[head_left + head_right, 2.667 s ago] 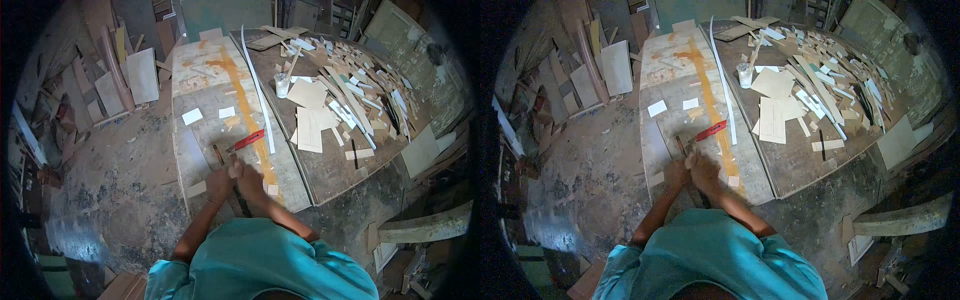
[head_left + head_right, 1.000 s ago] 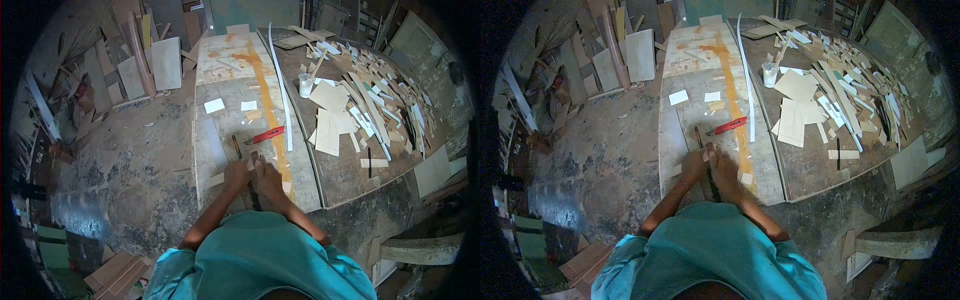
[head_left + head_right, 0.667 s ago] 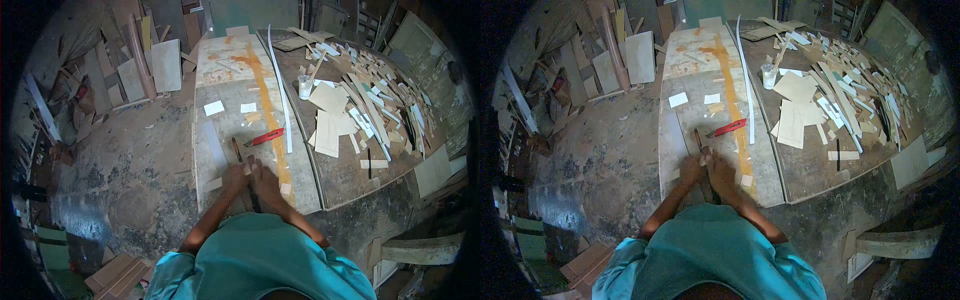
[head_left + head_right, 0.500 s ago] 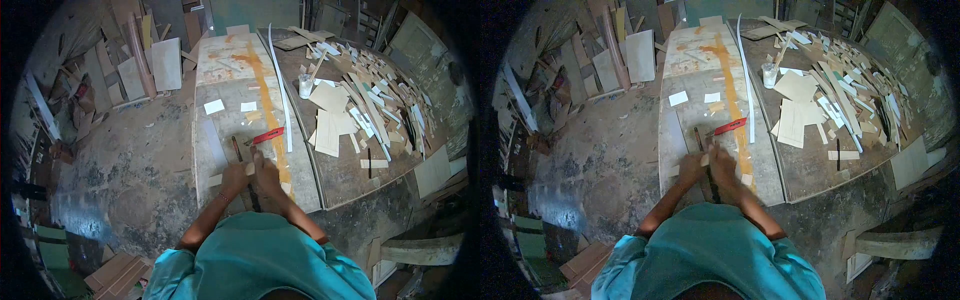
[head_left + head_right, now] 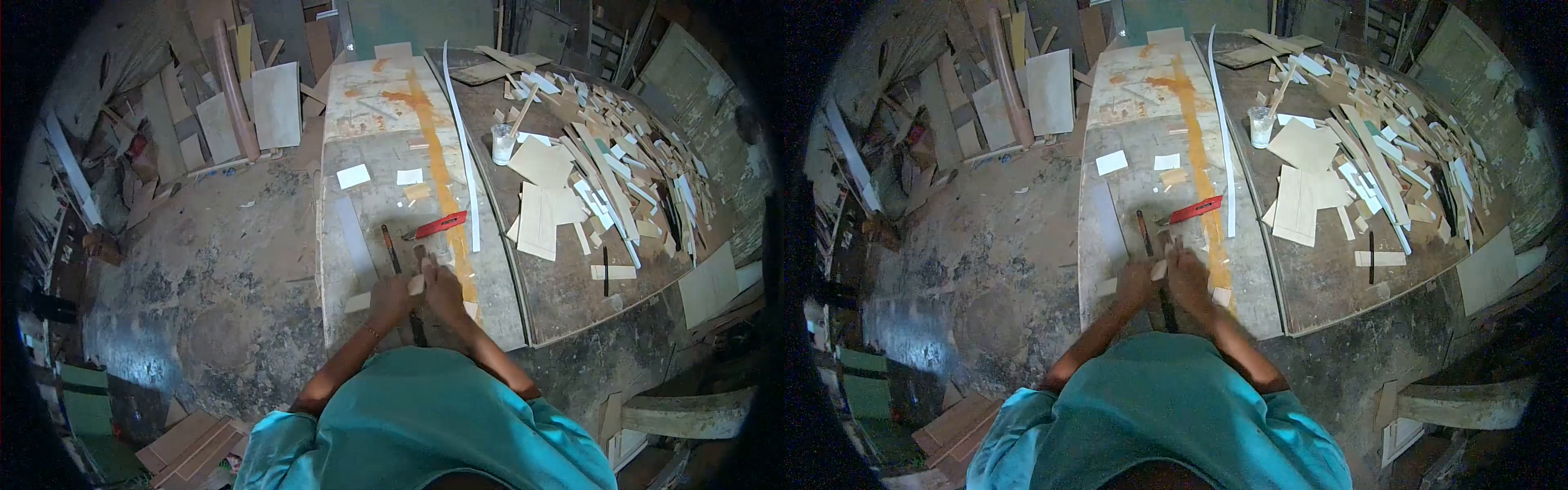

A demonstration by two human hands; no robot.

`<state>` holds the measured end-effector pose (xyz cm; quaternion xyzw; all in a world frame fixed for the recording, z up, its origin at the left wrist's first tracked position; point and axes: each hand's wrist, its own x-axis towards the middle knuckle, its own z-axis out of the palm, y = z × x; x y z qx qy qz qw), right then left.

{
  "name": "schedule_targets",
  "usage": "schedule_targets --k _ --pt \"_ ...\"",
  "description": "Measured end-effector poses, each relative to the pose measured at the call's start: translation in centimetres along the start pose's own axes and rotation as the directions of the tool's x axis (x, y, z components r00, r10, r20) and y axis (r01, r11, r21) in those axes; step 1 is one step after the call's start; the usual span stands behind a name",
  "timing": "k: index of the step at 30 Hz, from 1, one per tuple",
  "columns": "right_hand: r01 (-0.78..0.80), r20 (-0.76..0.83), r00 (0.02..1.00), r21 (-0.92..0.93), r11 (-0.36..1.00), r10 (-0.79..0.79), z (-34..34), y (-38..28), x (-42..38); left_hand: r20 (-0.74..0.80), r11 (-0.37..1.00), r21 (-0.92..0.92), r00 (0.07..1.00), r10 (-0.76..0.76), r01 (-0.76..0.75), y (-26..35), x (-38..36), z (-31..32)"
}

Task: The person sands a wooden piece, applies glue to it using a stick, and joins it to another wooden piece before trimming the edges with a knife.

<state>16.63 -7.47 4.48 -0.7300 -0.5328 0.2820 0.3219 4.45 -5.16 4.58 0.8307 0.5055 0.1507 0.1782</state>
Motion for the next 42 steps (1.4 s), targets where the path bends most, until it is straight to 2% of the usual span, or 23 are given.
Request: schedule_targets --k 2,4,5,6,8,10,11,13,16,18,19,21,22,25,28,30,31,34,37,40,42 --pt "0.14 -0.041 0.989 -0.049 0.989 -0.142 1.1 1.1 -1.7 -0.023 1.0 0.012 0.999 -0.023 0.024 -0.1 0.4 -0.5" --pt "0.361 -0.054 0.931 0.01 0.932 -0.36 4.1 7.4 -0.9 -0.086 0.999 0.005 0.995 -0.045 0.046 -1.6 1.1 -0.2" --pt "0.367 -0.053 0.93 0.082 0.927 -0.364 3.9 7.9 -0.6 -0.083 0.999 0.022 0.996 -0.036 0.038 -1.9 1.1 0.4" --pt "0.37 -0.052 0.929 0.154 0.916 -0.367 3.6 8.3 -0.3 -0.083 0.999 0.042 0.996 -0.028 0.031 -2.2 1.1 0.8" --pt "0.143 0.002 0.988 0.371 0.918 -0.155 -0.8 3.0 -0.7 -0.054 0.998 0.031 0.997 -0.055 0.057 -2.2 1.0 1.0" --pt "0.132 0.002 0.991 0.097 0.986 -0.133 -0.9 0.3 -1.8 0.005 0.993 -0.037 0.994 -0.112 0.112 -1.6 1.2 1.1" --pt "0.124 -0.006 0.992 -0.048 0.991 -0.125 -0.8 -0.6 -2.0 0.026 0.997 -0.009 0.997 -0.071 0.071 -1.3 1.2 0.7" --pt "0.119 -0.058 0.991 -0.01 0.993 -0.12 -0.8 -0.5 -1.3 0.071 0.999 0.041 0.997 0.006 -0.008 -0.5 0.8 0.1" --pt "0.101 -0.068 0.993 0.004 0.995 -0.101 -0.4 0.1 -0.3 0.057 0.997 -0.007 0.995 0.077 -0.076 -1.0 -0.1 1.7" --pt "0.096 -0.062 0.993 0.01 0.995 -0.095 -0.3 -0.5 -1.0 0.001 0.995 -0.082 0.998 -0.063 0.063 -1.8 0.5 2.2" --pt "0.151 -0.074 0.986 -0.005 0.989 -0.151 0.0 -0.6 -1.7 -0.019 0.983 -0.127 0.99 -0.136 0.133 -1.9 0.5 2.3" --pt "0.261 -0.102 0.959 -0.036 0.965 -0.263 0.4 -0.8 -2.7 0.052 0.967 -0.211 0.989 -0.135 0.143 -1.6 1.2 0.4" --pt "0.235 -0.1 0.966 -0.042 0.971 -0.238 0.2 -0.8 -2.3 0.089 0.955 -0.254 0.987 -0.135 0.154 -1.3 1.3 -0.4" --pt "0.182 -0.102 0.977 -0.057 0.982 -0.187 0.1 -0.8 -0.8 -0.035 1.0 0.012 0.999 0.021 -0.02 -0.8 0.2 0.2" --pt "0.204 -0.092 0.974 -0.063 0.977 -0.209 0.0 -1.0 -0.9 0.025 0.999 0.001 0.999 -0.045 0.045 -0.4 0.3 -0.6" --pt "0.247 -0.056 0.967 -0.031 0.969 -0.248 0.0 -1.7 -2.8 0.011 0.995 -0.037 0.996 -0.087 0.087 -1.8 1.2 -0.2" --pt "0.209 -0.043 0.977 -0.027 0.977 -0.21 0.1 -1.6 -2.6 0.008 0.993 -0.053 0.994 -0.106 0.106 -2.3 1.4 -0.1" --pt "0.136 -0.036 0.99 -0.024 0.99 -0.137 0.3 -0.7 -0.7 0.177 0.969 -0.17 0.973 -0.147 0.178 -1.5 0.9 -0.5" --pt "0.13 -0.05 0.99 -0.032 0.991 -0.132 0.0 -0.8 -0.4 0.042 0.997 -0.059 0.998 -0.043 0.045 -1.3 0.6 -0.2" --pt "0.145 0.006 0.989 -0.042 0.989 -0.145 -0.2 -1.2 -1.9 0.027 0.989 -0.124 0.996 -0.081 0.084 -2.5 1.6 0.1" --pt "0.199 -0.005 0.98 0.011 0.98 -0.199 0.3 -0.5 -2.0 0.039 0.995 -0.06 0.996 -0.083 0.085 -1.9 1.1 -0.4"
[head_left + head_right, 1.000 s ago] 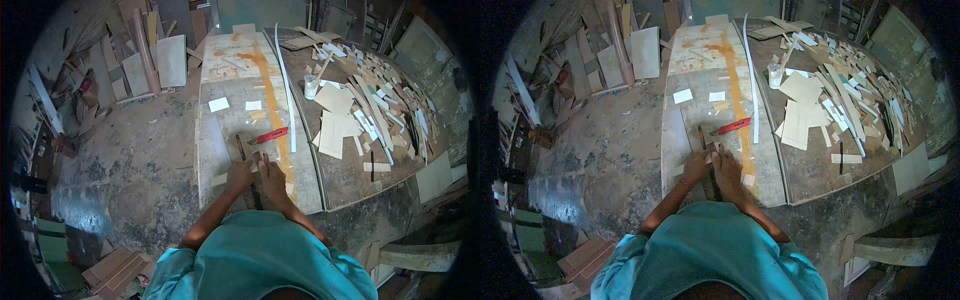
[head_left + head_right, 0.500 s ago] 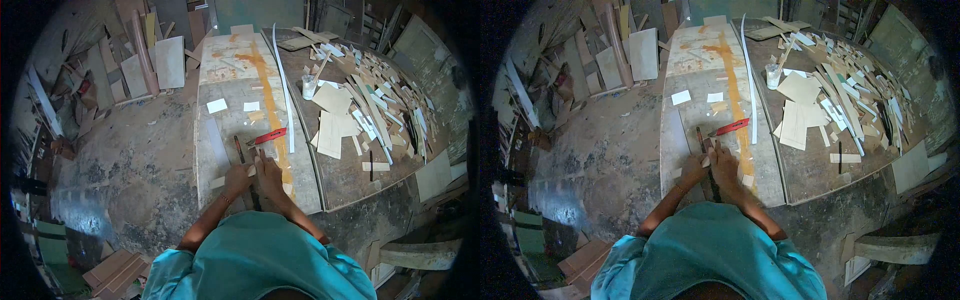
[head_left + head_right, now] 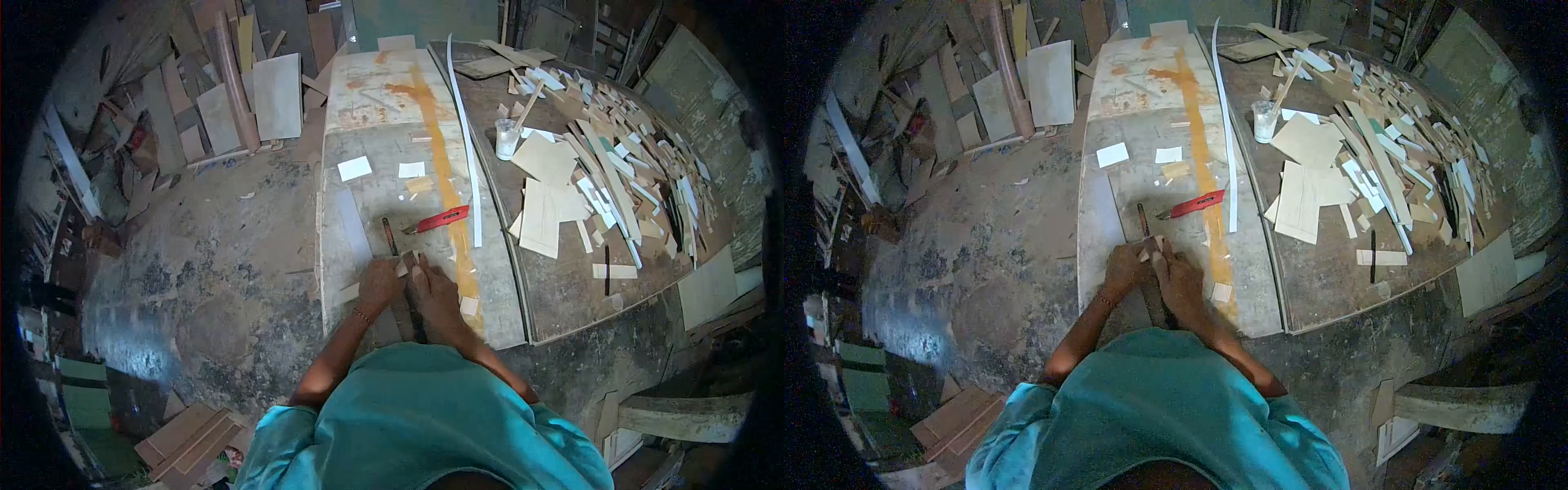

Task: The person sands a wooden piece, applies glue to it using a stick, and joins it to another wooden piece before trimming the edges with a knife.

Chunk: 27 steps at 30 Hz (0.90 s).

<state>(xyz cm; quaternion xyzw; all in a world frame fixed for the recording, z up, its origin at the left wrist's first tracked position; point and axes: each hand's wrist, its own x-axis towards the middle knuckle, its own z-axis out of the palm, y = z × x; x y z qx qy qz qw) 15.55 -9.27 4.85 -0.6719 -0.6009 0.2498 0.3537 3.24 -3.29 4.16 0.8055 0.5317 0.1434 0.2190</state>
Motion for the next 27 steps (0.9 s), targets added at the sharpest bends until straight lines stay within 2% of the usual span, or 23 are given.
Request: schedule_targets --k 3,5,7,10,13,16,19,21,22,25,27 --pt "-0.112 -0.037 0.993 0.026 0.993 0.113 -0.4 0.8 2.0 0.053 1.0 0.006 0.999 0.004 -0.004 -1.4 0.1 3.3" --pt "-0.109 -0.015 0.994 0.01 0.994 0.109 -1.0 -0.3 1.7 0.071 1.0 -0.016 0.997 -0.019 0.02 -1.5 0.3 3.5" --pt "-0.089 -0.013 0.996 -0.007 0.996 0.089 -1.0 -0.8 1.2 0.069 0.996 -0.047 0.995 -0.071 0.075 0.3 0.1 1.1" --pt "-0.057 -0.038 0.998 -0.019 0.998 0.056 -0.3 -0.7 0.7 0.058 0.998 -0.015 0.997 -0.058 0.059 0.6 0.3 0.1" --pt "-0.078 -0.05 0.996 -0.003 0.997 0.078 -0.5 0.2 1.9 0.041 0.993 -0.007 0.992 0.122 -0.122 0.0 -0.5 1.8" --pt "-0.1 -0.03 0.995 0.008 0.995 0.1 -0.5 -0.1 2.1 0.053 1.0 -0.012 0.998 0.013 -0.013 -0.1 -0.4 2.4" --pt "-0.025 -0.051 0.998 -0.005 1.0 0.024 -0.4 -1.0 0.5 -0.055 0.998 -0.062 0.999 0.0 -0.004 -0.6 0.2 1.4" --pt "0.061 -0.079 0.995 0.011 0.998 -0.06 -0.1 -0.1 0.7 0.066 0.992 -0.12 0.997 -0.027 0.035 0.2 0.1 0.7" --pt "0.046 -0.074 0.996 0.003 0.999 -0.046 -0.3 0.2 1.4 0.126 0.988 -0.145 0.991 -0.036 0.054 0.6 0.1 0.4" --pt "0.002 -0.088 0.996 0.016 1.0 0.0 -0.5 0.7 2.6 0.058 0.986 -0.167 0.998 -0.015 0.025 -1.6 0.4 4.1" --pt "-0.008 -0.128 0.992 0.069 0.998 0.017 0.1 0.5 2.0 0.095 0.998 0.042 0.994 0.047 -0.051 -1.6 0.7 2.9"
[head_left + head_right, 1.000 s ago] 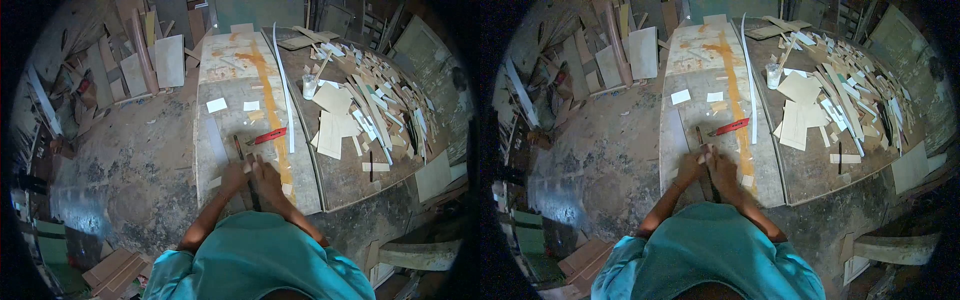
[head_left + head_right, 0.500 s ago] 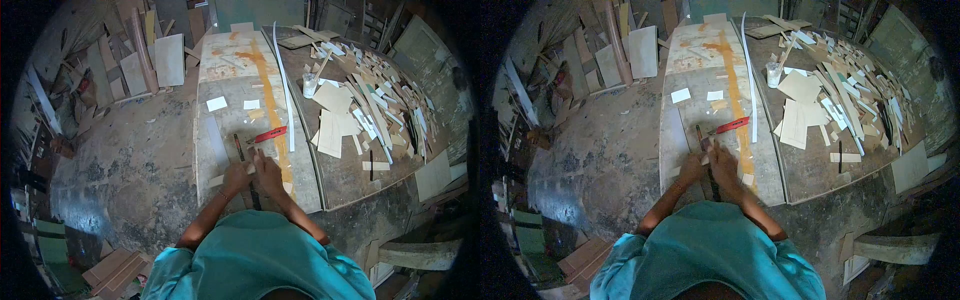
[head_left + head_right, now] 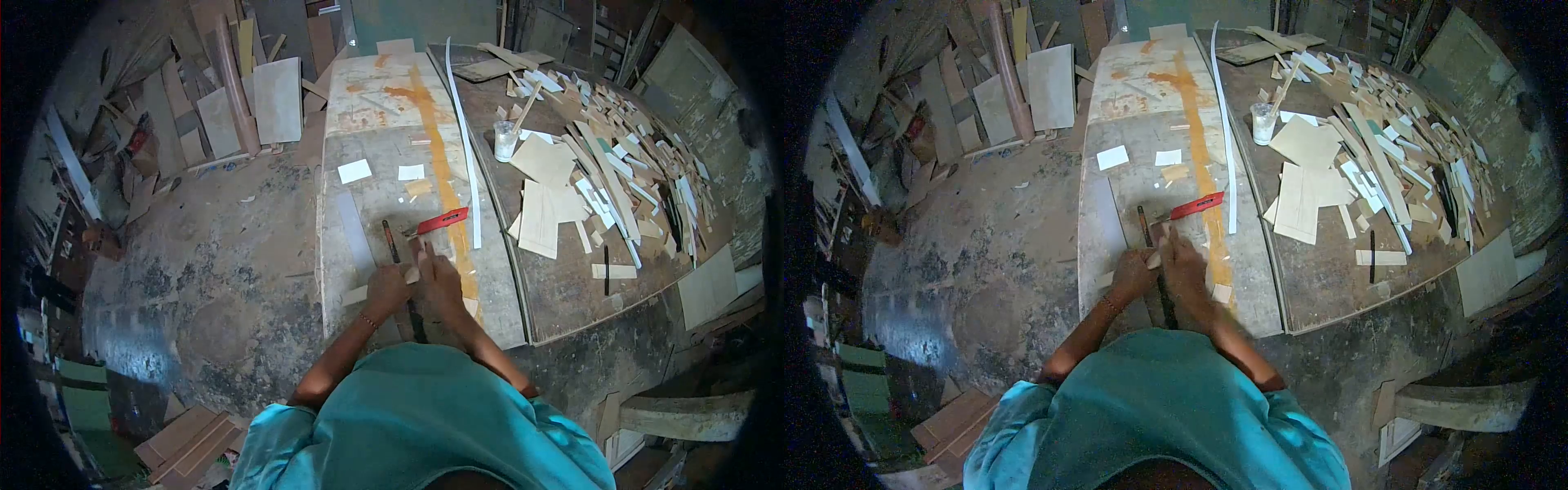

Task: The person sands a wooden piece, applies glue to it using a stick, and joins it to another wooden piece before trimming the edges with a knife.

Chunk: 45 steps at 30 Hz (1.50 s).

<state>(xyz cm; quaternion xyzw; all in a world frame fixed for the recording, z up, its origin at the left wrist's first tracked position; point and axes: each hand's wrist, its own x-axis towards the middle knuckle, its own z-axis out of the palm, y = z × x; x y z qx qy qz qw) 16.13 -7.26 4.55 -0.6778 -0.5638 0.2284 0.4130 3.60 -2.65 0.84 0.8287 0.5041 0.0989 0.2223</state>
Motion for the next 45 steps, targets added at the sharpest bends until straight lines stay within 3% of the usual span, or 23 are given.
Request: schedule_targets --k 1,3,4,6,9,10,12,16,19,22,25,28,31,34,37,40,43,45 --pt "0.026 0.002 1.0 -0.02 0.999 -0.026 0.1 -0.3 -0.6 0.023 0.994 0.103 0.999 0.023 -0.025 0.1 0.0 -0.8" --pt "0.068 0.006 0.998 -0.056 0.996 -0.068 0.1 -1.2 -2.0 -0.15 0.999 -0.05 0.989 -0.021 0.014 0.0 0.1 -1.3" --pt "-0.007 0.047 0.999 -0.061 0.998 0.01 0.0 -1.1 -1.7 -0.231 0.991 -0.13 0.972 -0.051 0.021 0.1 0.0 -1.5" --pt "-0.149 0.124 0.98 -0.079 0.986 0.158 -0.4 -0.9 -0.1 -0.168 0.998 -0.055 0.986 -0.008 -0.002 1.7 -0.7 -2.1" --pt "-0.093 0.139 0.986 -0.016 0.996 0.094 -0.7 0.3 1.2 -0.073 0.999 -0.031 0.997 0.017 -0.02 2.1 -1.3 -1.9" --pt "-0.048 0.08 0.996 -0.025 0.999 0.05 -0.4 0.1 1.0 -0.051 0.999 -0.038 0.998 0.024 -0.025 2.0 -1.0 -1.9" --pt "0.024 -0.022 0.999 -0.058 0.998 -0.025 0.6 -0.3 -1.0 -0.129 1.0 -0.023 0.992 -0.007 0.004 1.6 -0.6 -2.1" --pt "-0.064 0.1 0.993 -0.056 0.996 0.07 -0.8 -0.5 0.2 -0.144 0.997 0.077 0.989 0.03 -0.019 2.1 -0.9 -1.8" --pt "-0.061 0.103 0.992 -0.088 0.994 0.07 -0.6 0.5 1.3 -0.157 0.998 -0.006 0.986 0.061 -0.063 2.6 -1.1 -1.2" --pt "0.048 0.052 0.998 -0.136 0.989 -0.041 -0.4 -1.1 -1.6 -0.081 0.994 0.067 0.993 -0.082 0.087 2.4 -0.2 -2.4" --pt "0.101 -0.034 0.994 -0.087 0.991 -0.104 0.3 0.2 -0.9 -0.068 0.997 -0.001 0.995 -0.073 0.073 2.0 -0.3 -1.8" --pt "0.02 0.062 0.998 0.017 1.0 -0.021 -0.5 1.2 1.3 -0.073 0.99 0.08 0.991 -0.111 0.117 1.6 -0.2 0.6" --pt "0.054 0.003 0.999 -0.024 0.998 -0.054 -0.5 -0.3 -0.4 -0.264 1.0 0.016 0.964 0.019 -0.015 2.5 -0.5 -1.3" --pt "0.027 -0.001 1.0 -0.088 0.996 -0.027 -0.6 -1.5 -1.6 -0.082 0.979 -0.035 0.976 -0.204 0.202 3.5 0.2 -3.3" --pt "-0.188 0.169 0.966 -0.07 0.98 0.197 -1.1 0.7 1.4 -0.081 0.992 0.013 0.989 -0.128 0.129 2.6 -0.2 -0.3" --pt "-0.075 0.064 0.995 0.014 0.997 0.074 -1.2 0.0 0.2 -0.109 0.998 0.035 0.993 -0.054 0.058 2.7 0.1 -0.7" --pt "0.013 -0.105 0.994 -0.023 1.0 -0.016 0.4 0.1 -1.7 -0.114 0.993 0.002 0.986 -0.121 0.122 3.0 0.3 -2.3" --pt "-0.074 -0.003 0.997 -0.03 0.997 0.074 0.2 1.1 -0.5 -0.083 0.996 0.027 0.993 -0.087 0.09 3.3 -0.2 -1.9"
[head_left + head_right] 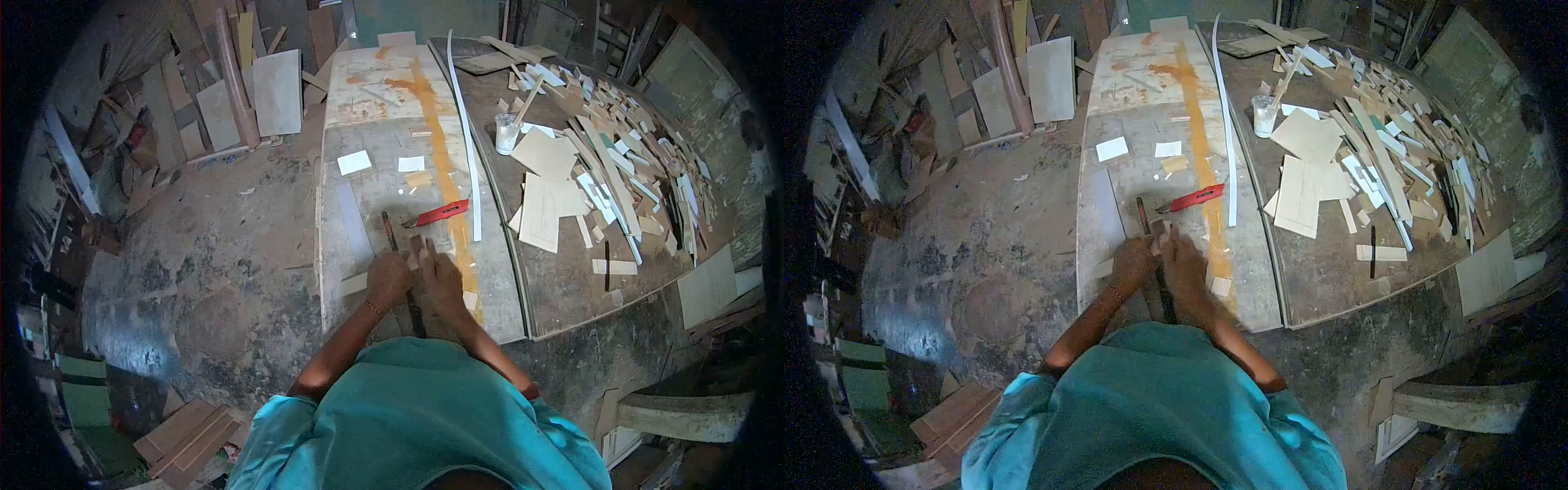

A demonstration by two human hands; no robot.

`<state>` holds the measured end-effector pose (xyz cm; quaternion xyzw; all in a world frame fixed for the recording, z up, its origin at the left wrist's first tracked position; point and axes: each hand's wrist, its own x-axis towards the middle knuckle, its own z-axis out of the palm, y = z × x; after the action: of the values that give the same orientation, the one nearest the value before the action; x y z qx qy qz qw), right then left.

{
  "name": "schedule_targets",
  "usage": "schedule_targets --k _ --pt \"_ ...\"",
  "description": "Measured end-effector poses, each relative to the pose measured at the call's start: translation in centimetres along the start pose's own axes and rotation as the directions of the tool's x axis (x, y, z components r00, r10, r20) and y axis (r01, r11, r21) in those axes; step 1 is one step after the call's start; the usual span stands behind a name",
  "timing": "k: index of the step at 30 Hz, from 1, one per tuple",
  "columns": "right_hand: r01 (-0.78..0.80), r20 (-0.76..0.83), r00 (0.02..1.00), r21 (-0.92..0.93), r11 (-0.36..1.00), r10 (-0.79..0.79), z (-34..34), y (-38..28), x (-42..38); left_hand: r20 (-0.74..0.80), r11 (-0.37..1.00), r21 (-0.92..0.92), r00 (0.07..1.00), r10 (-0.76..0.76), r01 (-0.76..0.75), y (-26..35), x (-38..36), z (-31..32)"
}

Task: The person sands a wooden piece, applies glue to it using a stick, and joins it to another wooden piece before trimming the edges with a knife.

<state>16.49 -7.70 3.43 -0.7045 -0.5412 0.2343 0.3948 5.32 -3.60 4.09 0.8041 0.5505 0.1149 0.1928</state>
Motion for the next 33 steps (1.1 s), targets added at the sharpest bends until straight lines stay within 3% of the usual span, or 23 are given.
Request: schedule_targets --k 1,4,7,10,13,16,19,20,23,25,27,31,33 --pt "-0.045 0.047 0.998 -0.007 0.999 0.046 -0.3 0.3 0.6 0.016 1.0 0.011 1.0 0.022 -0.023 0.2 -0.3 0.2" --pt "-0.067 0.127 0.99 0.004 0.998 0.066 -1.5 -0.5 1.4 -0.156 0.983 0.002 0.971 0.181 -0.183 -0.2 -0.8 1.5" --pt "0.101 0.06 0.994 -0.118 0.988 -0.094 -1.2 -2.3 -1.5 -0.065 0.998 -0.067 0.998 0.007 -0.012 0.2 -0.5 -1.0" --pt "0.12 0.013 0.993 -0.158 0.98 -0.119 -0.3 -1.1 -1.1 -0.05 0.996 0.003 0.994 0.094 -0.094 -1.5 0.1 0.7" --pt "-0.071 0.2 0.977 -0.05 0.996 0.08 -1.6 -0.5 1.7 -0.13 0.979 0.031 0.97 0.206 -0.203 -0.9 -0.7 2.4" --pt "0.036 0.095 0.995 -0.134 0.99 -0.023 -0.8 -1.5 -0.6 0.034 1.0 -0.003 0.999 -0.013 0.014 -1.0 0.0 1.4" --pt "0.081 0.028 0.997 -0.15 0.985 -0.077 -0.7 -2.1 -1.1 -0.118 0.998 -0.012 0.991 -0.066 0.065 -0.6 0.2 0.1" --pt "0.085 0.012 0.996 -0.144 0.986 -0.084 -0.8 -2.1 -1.3 -0.075 1.0 0.021 0.997 -0.02 0.021 -0.6 -0.1 0.4" --pt "-0.176 0.245 0.951 -0.07 0.982 0.188 -2.0 -1.0 2.1 -0.013 0.993 0.065 0.995 0.096 -0.094 -0.5 -1.0 1.6" --pt "-0.027 0.135 0.99 -0.043 0.999 0.033 -1.0 -0.2 1.2 -0.078 0.99 0.035 0.988 0.135 -0.133 -0.2 -0.6 1.3" --pt "0.163 0.001 0.986 -0.084 0.983 -0.164 -0.1 -0.3 -0.9 -0.097 0.998 0.031 0.993 0.066 -0.063 0.1 -0.4 -0.6" --pt "0.064 0.017 0.998 -0.123 0.99 -0.062 -0.3 -0.8 -0.8 -0.08 0.997 0.034 0.995 0.067 -0.064 -0.7 -0.1 0.0" --pt "-0.107 0.135 0.984 -0.074 0.991 0.117 -1.4 -0.6 1.2 0.0 0.995 0.068 0.997 0.077 -0.077 -0.5 -0.6 1.4"
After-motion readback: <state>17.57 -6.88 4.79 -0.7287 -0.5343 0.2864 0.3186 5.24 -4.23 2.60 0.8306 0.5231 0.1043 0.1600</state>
